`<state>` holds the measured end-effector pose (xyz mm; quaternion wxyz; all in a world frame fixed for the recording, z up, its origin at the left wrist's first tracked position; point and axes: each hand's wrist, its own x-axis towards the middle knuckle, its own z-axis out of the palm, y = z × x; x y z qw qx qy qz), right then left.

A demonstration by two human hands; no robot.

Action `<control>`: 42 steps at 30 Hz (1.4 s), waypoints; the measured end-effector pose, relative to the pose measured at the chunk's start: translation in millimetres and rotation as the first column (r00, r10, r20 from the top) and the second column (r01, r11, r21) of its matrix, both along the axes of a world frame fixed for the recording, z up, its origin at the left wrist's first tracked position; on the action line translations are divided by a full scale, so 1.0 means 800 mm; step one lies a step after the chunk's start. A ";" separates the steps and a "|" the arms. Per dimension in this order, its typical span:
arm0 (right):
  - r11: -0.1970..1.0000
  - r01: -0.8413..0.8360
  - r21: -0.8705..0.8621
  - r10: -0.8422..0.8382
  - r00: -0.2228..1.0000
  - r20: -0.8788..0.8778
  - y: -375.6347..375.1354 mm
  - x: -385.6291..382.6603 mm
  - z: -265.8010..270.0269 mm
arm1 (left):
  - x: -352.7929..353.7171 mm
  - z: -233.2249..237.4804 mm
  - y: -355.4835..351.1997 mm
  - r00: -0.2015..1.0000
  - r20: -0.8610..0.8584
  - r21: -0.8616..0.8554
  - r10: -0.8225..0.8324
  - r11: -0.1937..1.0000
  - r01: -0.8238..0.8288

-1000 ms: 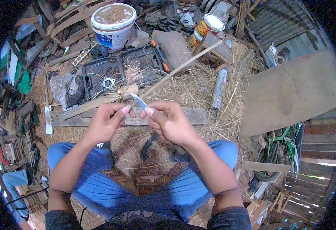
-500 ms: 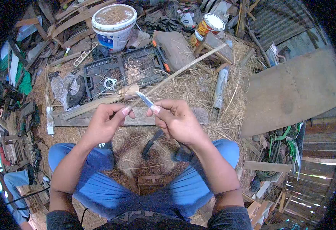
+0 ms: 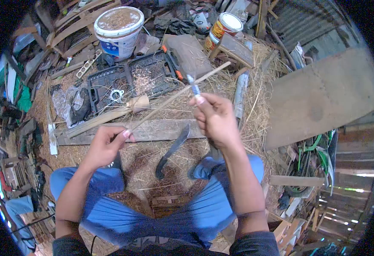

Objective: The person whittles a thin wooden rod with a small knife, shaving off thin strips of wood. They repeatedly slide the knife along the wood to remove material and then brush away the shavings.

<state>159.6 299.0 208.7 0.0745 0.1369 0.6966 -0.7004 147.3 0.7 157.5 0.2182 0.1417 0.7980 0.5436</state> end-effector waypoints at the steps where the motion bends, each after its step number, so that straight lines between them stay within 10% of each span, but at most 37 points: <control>1: 0.999 -0.016 -0.037 0.016 1.000 0.011 -0.007 0.001 -0.007 | -0.002 0.000 0.000 1.000 0.003 -0.010 -0.016 1.000 0.016; 9: 0.960 -0.252 -0.125 0.265 0.958 0.105 -0.043 0.013 -0.006 | 0.002 0.004 0.010 0.997 -0.080 0.067 -0.004 0.998 0.009; 32: 0.995 -0.077 -0.064 0.080 0.996 0.048 0.008 0.011 0.015 | 0.000 0.000 -0.022 0.985 -0.164 0.005 0.054 0.999 -0.054; 34: 0.912 0.290 0.291 -0.242 0.951 -0.191 0.055 -0.002 -0.002 | 0.002 0.003 -0.033 0.973 -0.219 0.030 0.074 0.997 -0.069; 35: 0.867 0.470 0.168 -0.440 0.878 -0.186 0.103 -0.007 0.012 | -0.001 0.011 -0.052 0.972 -0.211 -0.038 0.102 0.993 -0.112; 42: 0.994 0.023 -0.104 -0.030 0.997 -0.067 0.036 0.008 -0.007 | -0.009 0.000 -0.059 0.977 -0.181 -0.152 0.116 0.978 -0.144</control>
